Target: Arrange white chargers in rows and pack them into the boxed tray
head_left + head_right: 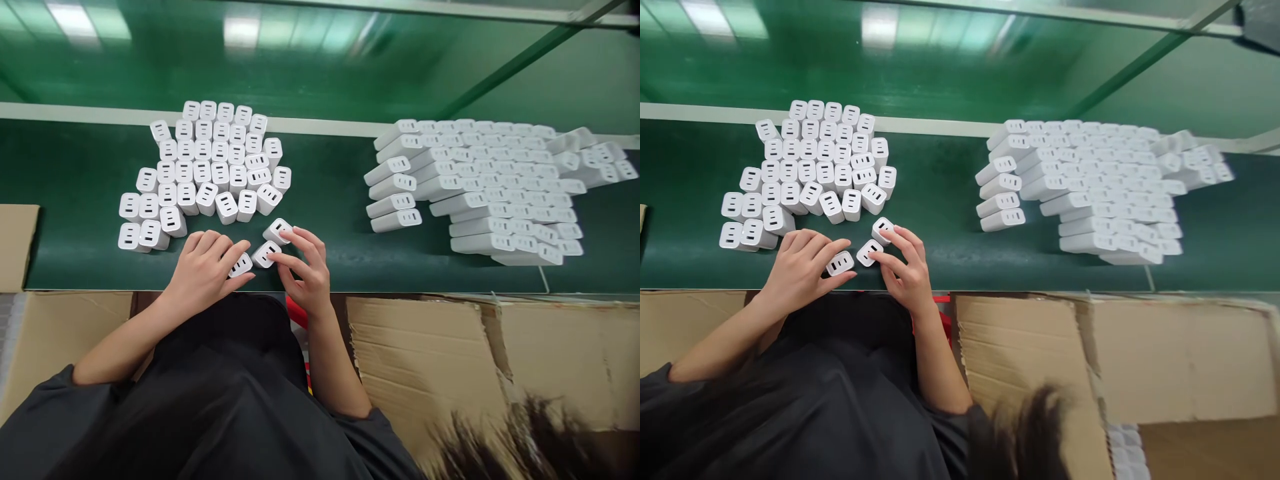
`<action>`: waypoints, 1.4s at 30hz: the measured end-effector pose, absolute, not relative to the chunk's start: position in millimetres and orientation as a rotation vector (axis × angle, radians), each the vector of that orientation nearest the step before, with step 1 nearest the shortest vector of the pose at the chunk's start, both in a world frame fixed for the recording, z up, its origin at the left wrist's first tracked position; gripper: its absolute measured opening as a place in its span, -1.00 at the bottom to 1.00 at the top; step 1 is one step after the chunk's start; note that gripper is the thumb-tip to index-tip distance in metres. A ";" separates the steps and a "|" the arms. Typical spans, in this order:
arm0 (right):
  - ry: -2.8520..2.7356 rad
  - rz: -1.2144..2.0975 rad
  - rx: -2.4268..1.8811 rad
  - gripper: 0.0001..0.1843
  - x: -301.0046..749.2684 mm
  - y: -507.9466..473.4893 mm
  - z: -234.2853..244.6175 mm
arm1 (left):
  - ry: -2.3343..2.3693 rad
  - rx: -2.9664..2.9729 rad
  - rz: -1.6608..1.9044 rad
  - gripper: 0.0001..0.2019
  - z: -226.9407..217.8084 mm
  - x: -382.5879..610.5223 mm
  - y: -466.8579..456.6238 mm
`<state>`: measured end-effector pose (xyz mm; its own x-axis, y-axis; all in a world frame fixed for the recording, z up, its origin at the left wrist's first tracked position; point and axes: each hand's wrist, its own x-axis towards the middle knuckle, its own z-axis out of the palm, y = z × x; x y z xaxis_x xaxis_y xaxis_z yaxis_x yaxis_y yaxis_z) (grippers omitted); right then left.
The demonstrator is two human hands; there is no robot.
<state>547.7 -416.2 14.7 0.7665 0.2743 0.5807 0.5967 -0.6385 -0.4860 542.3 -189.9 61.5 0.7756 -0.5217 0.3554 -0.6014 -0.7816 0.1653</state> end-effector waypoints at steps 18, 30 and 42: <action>-0.647 -0.532 -2.210 -0.77 546.6 -414.7 17.0 | -0.909 2.626 0.326 -0.61 61.7 542.0 -180.3; -0.646 -0.512 -2.124 -0.72 547.2 -415.8 24.5 | -0.923 2.531 0.163 -0.61 62.2 542.6 -170.9; -0.486 -0.326 -2.204 -0.60 550.9 -422.1 25.7 | -0.921 2.579 0.435 -0.61 49.9 546.3 -193.7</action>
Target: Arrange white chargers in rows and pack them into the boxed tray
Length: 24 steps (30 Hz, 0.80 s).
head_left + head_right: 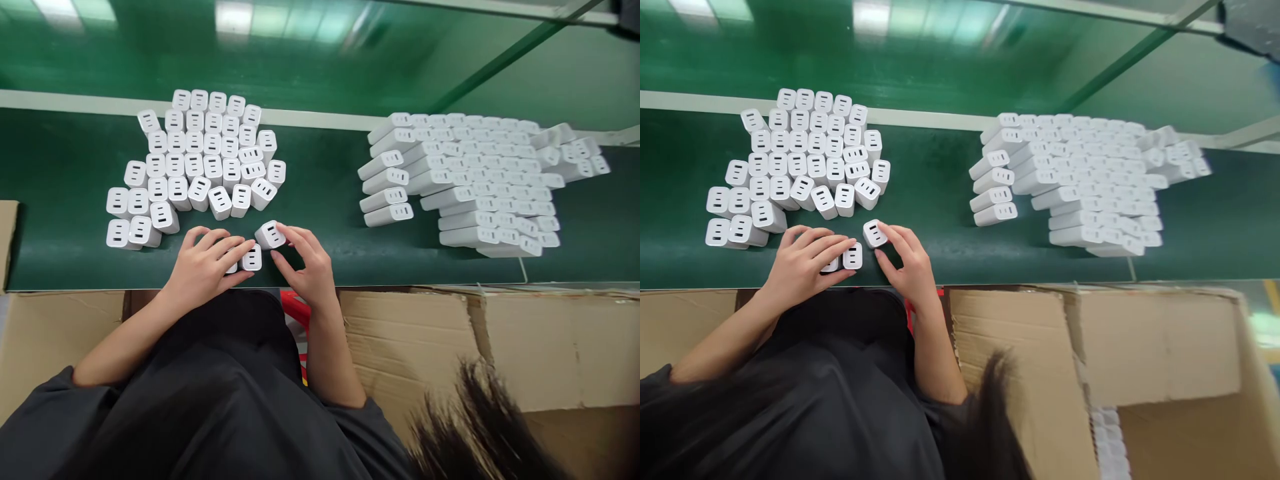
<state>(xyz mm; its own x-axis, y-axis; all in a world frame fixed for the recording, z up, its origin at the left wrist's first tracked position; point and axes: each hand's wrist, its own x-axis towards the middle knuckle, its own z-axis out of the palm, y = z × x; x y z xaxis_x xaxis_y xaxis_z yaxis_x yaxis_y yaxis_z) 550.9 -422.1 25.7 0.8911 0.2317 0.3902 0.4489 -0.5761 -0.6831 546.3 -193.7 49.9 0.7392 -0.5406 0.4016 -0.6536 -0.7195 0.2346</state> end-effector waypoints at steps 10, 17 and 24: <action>-0.602 -0.202 -2.000 -0.76 532.4 -415.9 20.3 | -1.003 2.491 0.411 -0.56 41.8 549.2 -172.1; -0.670 -0.207 -1.933 -0.75 539.2 -415.6 17.0 | -1.055 2.425 0.497 -0.51 32.8 554.2 -168.9; -0.770 -0.239 -2.049 -0.33 542.6 -414.4 24.7 | -1.042 2.256 0.554 -0.24 29.4 554.8 -168.4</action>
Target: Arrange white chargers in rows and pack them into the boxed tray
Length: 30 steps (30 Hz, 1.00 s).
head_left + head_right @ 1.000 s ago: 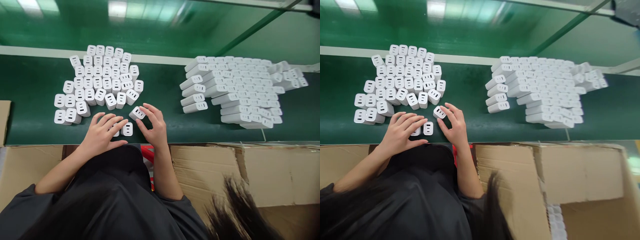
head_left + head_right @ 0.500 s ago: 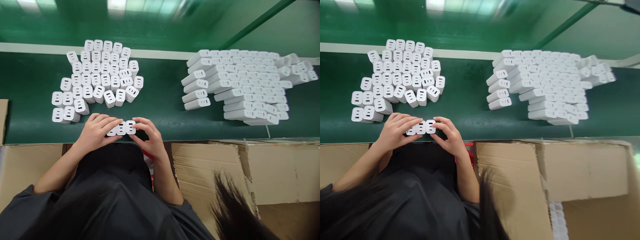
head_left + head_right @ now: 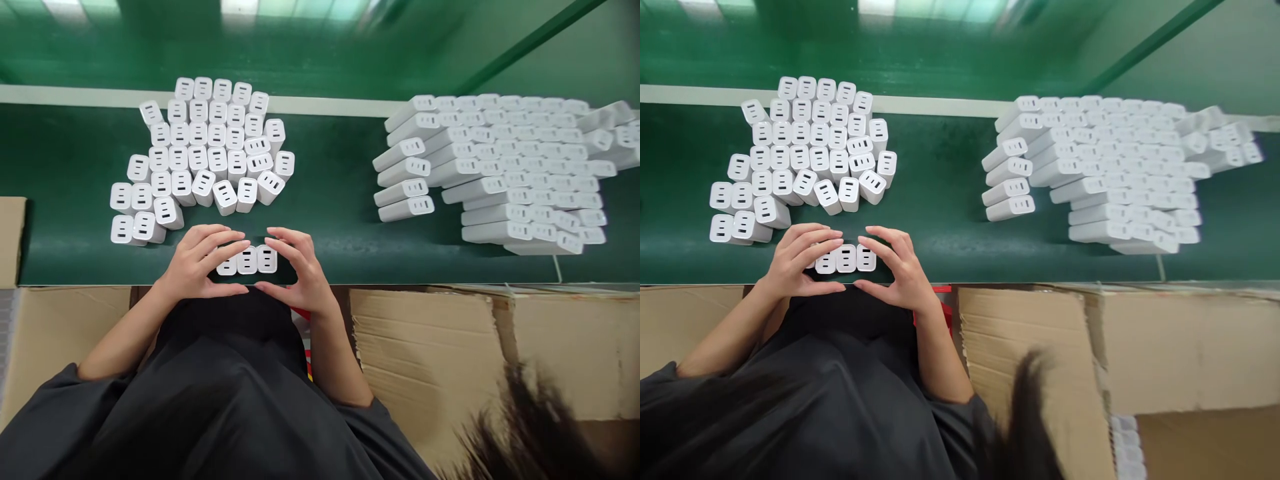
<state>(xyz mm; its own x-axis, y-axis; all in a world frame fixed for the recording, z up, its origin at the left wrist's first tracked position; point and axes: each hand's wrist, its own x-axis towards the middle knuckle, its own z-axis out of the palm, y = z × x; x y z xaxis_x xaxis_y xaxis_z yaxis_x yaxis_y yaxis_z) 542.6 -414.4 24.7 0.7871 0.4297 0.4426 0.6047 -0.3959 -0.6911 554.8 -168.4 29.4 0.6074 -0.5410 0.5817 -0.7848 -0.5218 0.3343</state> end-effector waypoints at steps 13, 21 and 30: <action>-0.836 -0.152 -2.156 -0.49 550.0 -397.6 17.4 | -0.840 2.116 0.140 -0.08 37.4 548.3 -154.5; -0.857 -0.191 -2.136 -0.43 549.0 -398.5 16.2 | -0.696 2.072 0.004 -0.08 33.3 541.9 -142.3; -0.832 -0.160 -2.153 -0.38 548.3 -399.3 16.0 | -0.673 2.085 -0.026 -0.16 33.7 543.6 -145.5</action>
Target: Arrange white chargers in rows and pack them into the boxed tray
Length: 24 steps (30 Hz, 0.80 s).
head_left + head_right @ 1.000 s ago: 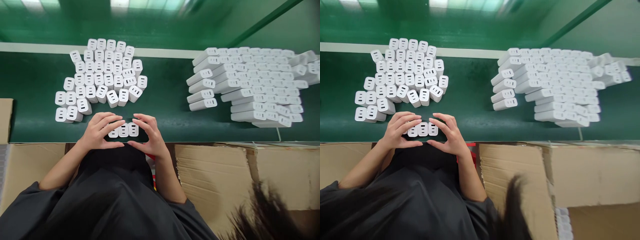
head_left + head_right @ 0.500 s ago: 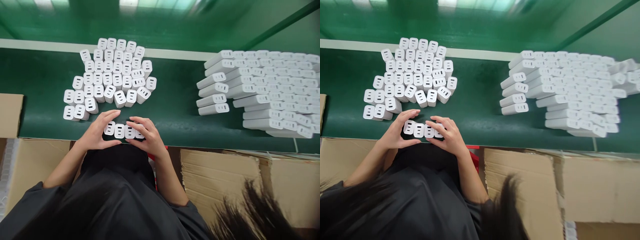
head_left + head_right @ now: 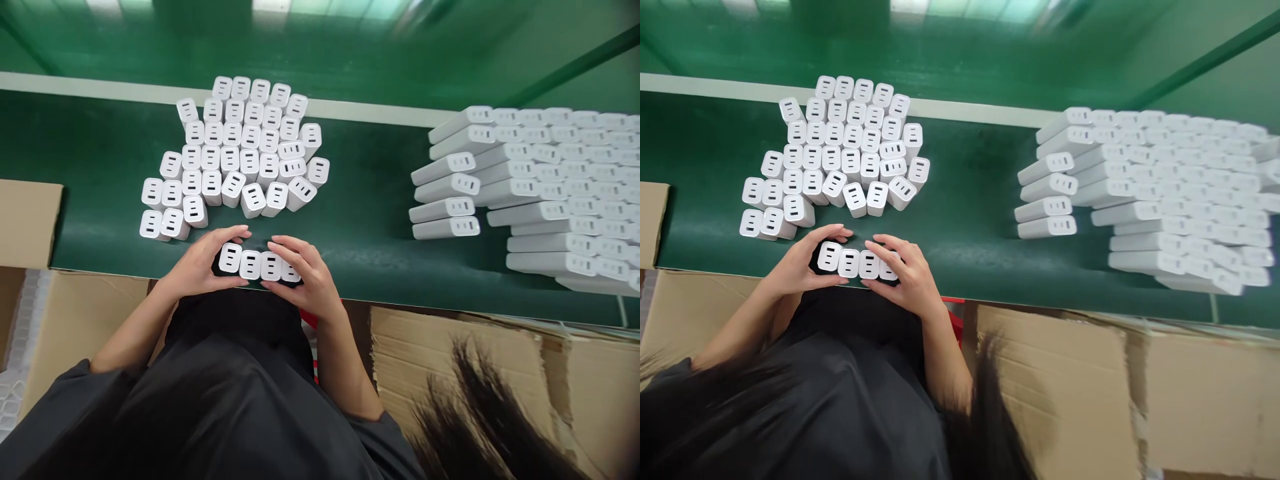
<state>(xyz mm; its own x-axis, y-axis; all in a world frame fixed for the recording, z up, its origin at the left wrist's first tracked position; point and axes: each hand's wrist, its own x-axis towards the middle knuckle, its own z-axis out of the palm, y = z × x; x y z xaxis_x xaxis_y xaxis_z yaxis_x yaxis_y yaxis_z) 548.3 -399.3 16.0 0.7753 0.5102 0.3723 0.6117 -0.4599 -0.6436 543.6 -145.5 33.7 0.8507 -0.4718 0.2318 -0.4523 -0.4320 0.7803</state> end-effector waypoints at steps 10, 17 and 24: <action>-0.818 -0.142 -2.173 -0.38 547.7 -399.0 16.9 | -0.680 2.123 -0.030 -0.24 33.8 543.7 -145.6; -0.841 -0.177 -2.140 -0.36 548.4 -399.0 17.4 | -0.683 2.122 -0.023 -0.27 34.5 543.9 -145.4; -0.831 -0.161 -2.162 -0.36 548.2 -398.4 16.7 | -0.677 2.148 -0.044 -0.32 36.0 544.1 -145.5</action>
